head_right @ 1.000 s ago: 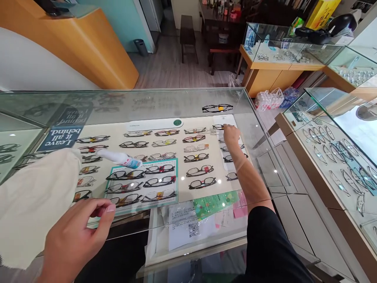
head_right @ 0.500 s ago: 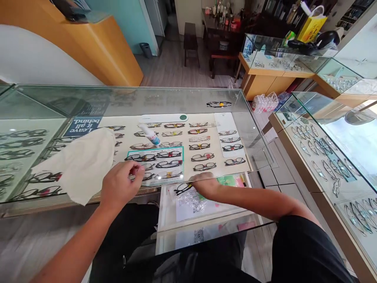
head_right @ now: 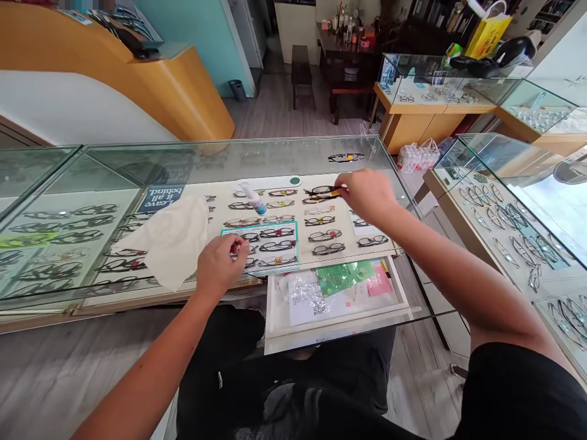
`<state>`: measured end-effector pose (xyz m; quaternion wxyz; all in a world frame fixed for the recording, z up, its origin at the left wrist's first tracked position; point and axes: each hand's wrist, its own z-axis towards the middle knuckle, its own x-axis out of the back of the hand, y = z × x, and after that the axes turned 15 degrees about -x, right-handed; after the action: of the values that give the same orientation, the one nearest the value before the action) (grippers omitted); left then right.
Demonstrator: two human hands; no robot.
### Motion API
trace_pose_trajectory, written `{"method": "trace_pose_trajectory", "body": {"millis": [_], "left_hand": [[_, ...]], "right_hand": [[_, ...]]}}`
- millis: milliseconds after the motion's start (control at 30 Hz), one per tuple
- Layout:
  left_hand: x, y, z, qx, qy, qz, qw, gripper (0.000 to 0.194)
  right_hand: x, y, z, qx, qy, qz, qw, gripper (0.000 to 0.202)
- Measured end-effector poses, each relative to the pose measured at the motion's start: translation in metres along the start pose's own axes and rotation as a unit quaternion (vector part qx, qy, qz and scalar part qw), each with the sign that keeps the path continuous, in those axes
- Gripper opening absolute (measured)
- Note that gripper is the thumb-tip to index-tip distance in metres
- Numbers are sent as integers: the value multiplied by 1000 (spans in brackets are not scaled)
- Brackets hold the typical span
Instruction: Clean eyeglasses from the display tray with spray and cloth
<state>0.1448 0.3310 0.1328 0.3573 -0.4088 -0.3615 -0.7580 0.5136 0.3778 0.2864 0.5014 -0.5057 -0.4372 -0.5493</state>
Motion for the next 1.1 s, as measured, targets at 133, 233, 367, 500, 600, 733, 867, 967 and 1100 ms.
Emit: {"method": "trace_pose_trajectory", "body": {"millis": [133,233,367,500,600,733,867,967,1100], "left_hand": [[1,1,1,3,4,-1,1000,23],[2,2,2,6,12,-3,1000,22],[1,2,2,9,9,-4,1000,21],[0,2,1,20,6,2,1000,20],[0,3,2,27,4,3,1000,20],[0,5,2,32,2,4,999,20],[0,5,2,30,5,1,1000,21],[1,5,3,24,14,0,1000,19],[3,4,3,21,1,10,1000,20]], "right_hand": [[-36,27,80,-55,14,-59,997,31],[-63,34,113,-72,11,-68,995,31],[-84,37,135,-87,-1,-64,994,31],[-96,40,146,-97,-9,-43,994,29],[-104,40,149,-101,-10,-28,994,29],[-113,40,151,-94,-29,-20,995,29],[-107,37,150,-101,-47,-25,993,34],[-79,21,125,-82,-23,-15,996,41],[-42,-26,28,74,-59,45,995,38]]}}
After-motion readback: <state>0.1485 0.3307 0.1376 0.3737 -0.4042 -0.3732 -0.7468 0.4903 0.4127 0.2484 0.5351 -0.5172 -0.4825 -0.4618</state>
